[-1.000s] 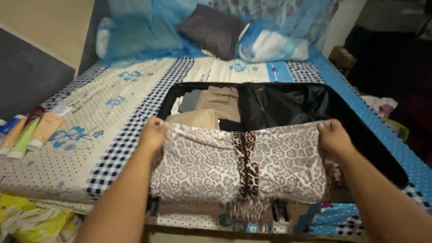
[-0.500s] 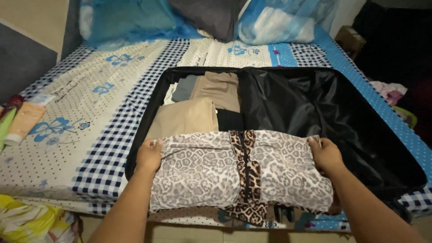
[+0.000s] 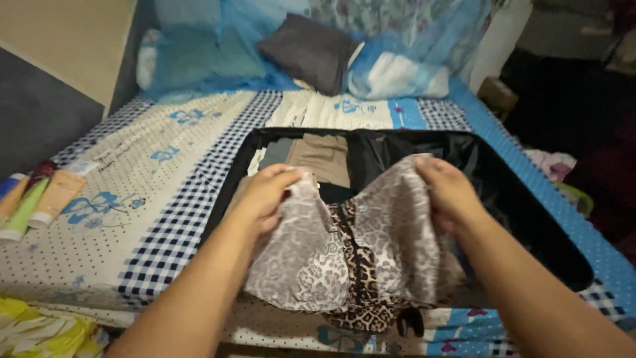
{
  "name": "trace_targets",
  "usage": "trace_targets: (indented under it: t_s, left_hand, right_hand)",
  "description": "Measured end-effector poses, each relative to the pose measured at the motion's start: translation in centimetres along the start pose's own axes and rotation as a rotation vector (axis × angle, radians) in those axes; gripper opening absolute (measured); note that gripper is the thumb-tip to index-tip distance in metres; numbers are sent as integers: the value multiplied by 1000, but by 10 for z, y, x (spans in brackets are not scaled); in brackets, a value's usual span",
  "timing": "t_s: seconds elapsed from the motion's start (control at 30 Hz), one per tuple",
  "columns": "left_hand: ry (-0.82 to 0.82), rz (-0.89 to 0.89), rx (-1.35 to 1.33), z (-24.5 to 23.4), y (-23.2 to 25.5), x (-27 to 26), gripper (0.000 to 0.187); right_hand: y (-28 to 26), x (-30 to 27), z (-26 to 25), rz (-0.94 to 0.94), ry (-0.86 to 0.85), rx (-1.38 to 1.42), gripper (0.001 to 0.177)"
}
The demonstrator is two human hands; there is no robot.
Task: Pack several items of clothing into a black suitcase on a bed.
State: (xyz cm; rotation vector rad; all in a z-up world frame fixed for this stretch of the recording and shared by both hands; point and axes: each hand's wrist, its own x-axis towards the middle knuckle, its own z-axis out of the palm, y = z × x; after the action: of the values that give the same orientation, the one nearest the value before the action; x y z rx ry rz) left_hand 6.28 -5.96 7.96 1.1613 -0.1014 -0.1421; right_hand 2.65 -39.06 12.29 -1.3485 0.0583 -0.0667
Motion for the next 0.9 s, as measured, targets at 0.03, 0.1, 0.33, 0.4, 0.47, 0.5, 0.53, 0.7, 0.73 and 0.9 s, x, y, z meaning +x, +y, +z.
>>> trace_targets:
  t_s: [0.03,0.1,0.33,0.4,0.47,0.5,0.53,0.7,0.73,0.9]
  left_hand:
    - [-4,11,-2,23,12,-9,18]
    - [69,-103,77,66,34,-30,19]
    - [-52,-56,96,119,23,-37,17]
    - [-153,-13,-19,127,19,-40,28]
    - [-165,-53,-16,142,37,-61,35]
    - [-175,-98,-13,149,46,-72,42]
    - [-178,-94,-13,143,42,-64,42]
    - [-177,467,548,137,78,-95,46]
    - [-179,470,549,132,81,-98,46]
    - [-262,1079,1343,86,51,-52,79]
  right_hand:
    - [-4,-4,9,-11,-3,-3,23]
    - [-10,-13,28,-69,-74,-99,23]
    - [-36,-59,65,-259,-170,-311,27]
    - [-58,-87,79,-245,-130,-485,30]
    - [-65,-92,77,-257,-100,-564,29]
    - [-68,-95,76,-261,-69,-642,28]
    - [-71,-96,72,-267,-68,-643,28]
    - [-92,-101,56,-298,-251,-495,21]
    - [-95,-102,52,-301,-250,-495,21]
    - [-120,-101,38,-357,-365,-489,18]
